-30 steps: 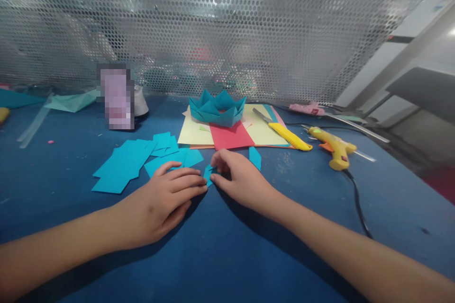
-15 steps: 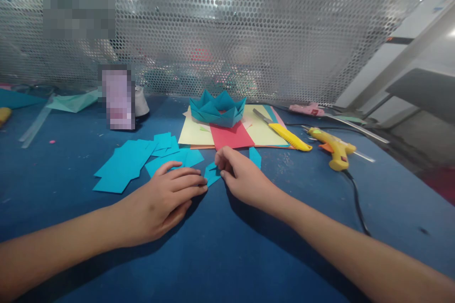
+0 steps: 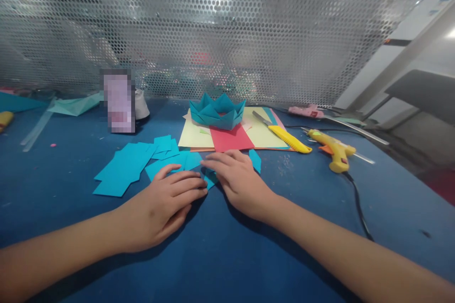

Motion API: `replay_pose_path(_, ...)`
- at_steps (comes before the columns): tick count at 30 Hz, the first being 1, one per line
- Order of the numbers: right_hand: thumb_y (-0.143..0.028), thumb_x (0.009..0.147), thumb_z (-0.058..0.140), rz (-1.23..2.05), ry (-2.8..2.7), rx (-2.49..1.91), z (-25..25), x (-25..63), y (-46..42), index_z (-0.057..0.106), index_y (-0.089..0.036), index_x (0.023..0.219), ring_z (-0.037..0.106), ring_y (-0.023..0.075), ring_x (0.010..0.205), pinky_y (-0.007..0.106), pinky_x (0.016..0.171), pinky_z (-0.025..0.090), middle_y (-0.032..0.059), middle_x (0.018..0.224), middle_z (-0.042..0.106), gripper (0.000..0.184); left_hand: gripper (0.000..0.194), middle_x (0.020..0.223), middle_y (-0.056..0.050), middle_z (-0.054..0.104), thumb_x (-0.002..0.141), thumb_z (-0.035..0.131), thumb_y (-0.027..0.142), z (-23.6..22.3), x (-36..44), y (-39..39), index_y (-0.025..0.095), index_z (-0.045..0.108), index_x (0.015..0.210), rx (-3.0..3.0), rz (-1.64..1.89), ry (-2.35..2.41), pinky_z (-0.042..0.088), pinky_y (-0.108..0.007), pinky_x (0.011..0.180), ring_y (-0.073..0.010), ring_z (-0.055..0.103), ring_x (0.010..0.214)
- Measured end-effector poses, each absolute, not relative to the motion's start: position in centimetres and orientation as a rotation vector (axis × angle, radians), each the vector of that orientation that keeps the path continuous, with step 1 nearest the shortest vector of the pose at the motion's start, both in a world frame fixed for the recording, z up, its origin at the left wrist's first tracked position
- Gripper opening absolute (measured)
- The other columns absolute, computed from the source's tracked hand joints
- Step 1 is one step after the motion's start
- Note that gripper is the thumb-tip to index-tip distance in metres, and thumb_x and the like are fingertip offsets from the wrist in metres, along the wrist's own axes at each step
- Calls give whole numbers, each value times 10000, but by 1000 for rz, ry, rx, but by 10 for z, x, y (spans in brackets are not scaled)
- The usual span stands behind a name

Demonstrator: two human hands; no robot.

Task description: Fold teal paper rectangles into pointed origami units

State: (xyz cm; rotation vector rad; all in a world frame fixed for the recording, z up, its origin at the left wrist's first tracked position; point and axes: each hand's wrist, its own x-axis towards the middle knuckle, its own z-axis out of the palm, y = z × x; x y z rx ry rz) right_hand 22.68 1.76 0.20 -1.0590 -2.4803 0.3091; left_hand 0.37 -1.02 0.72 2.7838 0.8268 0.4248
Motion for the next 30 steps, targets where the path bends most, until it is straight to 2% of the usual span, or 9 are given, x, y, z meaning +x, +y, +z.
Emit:
replay_pose_path(6, -133, 914, 411, 208, -2585, -1141, 6, 228, 15, 590, -246, 1179, 504, 244, 1020, 425, 876, 320, 85, 1069, 613, 339, 320, 1190, -69, 608, 900, 417, 135, 9, 3, -11, 200, 548, 1185, 2810, 440, 833, 181, -534, 1057, -243, 482, 1172)
replay_pose_path(11, -152, 919, 420, 235, -2583, -1125, 4, 228, 16, 564, -248, 1165, 469, 253, 1123, 440, 938, 298, 89, 1199, 563, 300, 310, 1155, -74, 611, 901, 418, 143, 10, 3, -12, 189, 558, 1174, 2837, 433, 852, 189, -533, 1061, -244, 504, 1129)
replay_pose_path(13, -147, 911, 427, 265, -2580, -1095, 5, 228, 16, 554, -231, 1126, 484, 242, 1119, 427, 940, 302, 83, 1184, 579, 264, 307, 1146, -73, 612, 900, 419, 140, 10, 3, -12, 186, 560, 1169, 2838, 440, 853, 193, -528, 1061, -241, 503, 1124)
replay_pose_path(17, -177, 861, 507, 232, -2527, -1113, 8, 231, 17, 567, -207, 990, 553, 226, 966, 403, 872, 326, 69, 1015, 634, 146, 298, 1137, -72, 612, 896, 427, 146, 10, 4, -13, 178, 565, 1158, 2850, 458, 863, 190, -529, 1065, -246, 503, 1125)
replay_pose_path(21, -246, 871, 556, 262, -2531, -1120, 9, 233, 19, 623, -212, 979, 571, 220, 901, 375, 818, 348, 55, 939, 661, 131, 289, 1135, -73, 616, 908, 408, 156, 10, 5, -13, 167, 563, 1151, 2871, 460, 870, 188, -527, 1063, -246, 503, 1120)
replay_pose_path(26, -177, 850, 563, 417, -2468, -1134, 9, 230, 19, 639, -188, 824, 579, 178, 769, 303, 716, 397, 36, 802, 657, 81, 286, 1154, -78, 603, 938, 381, 195, 9, 6, -14, 163, 551, 1165, 2916, 427, 899, 161, -527, 1079, -240, 504, 1115)
replay_pose_path(30, -153, 822, 564, 549, -2350, -1256, 11, 225, 15, 625, -190, 777, 578, 155, 684, 271, 638, 407, 15, 747, 657, 84, 304, 1180, -94, 577, 942, 399, 241, 7, 5, -15, 158, 529, 1204, 2923, 425, 941, 208, -536, 1062, -256, 508, 1107)
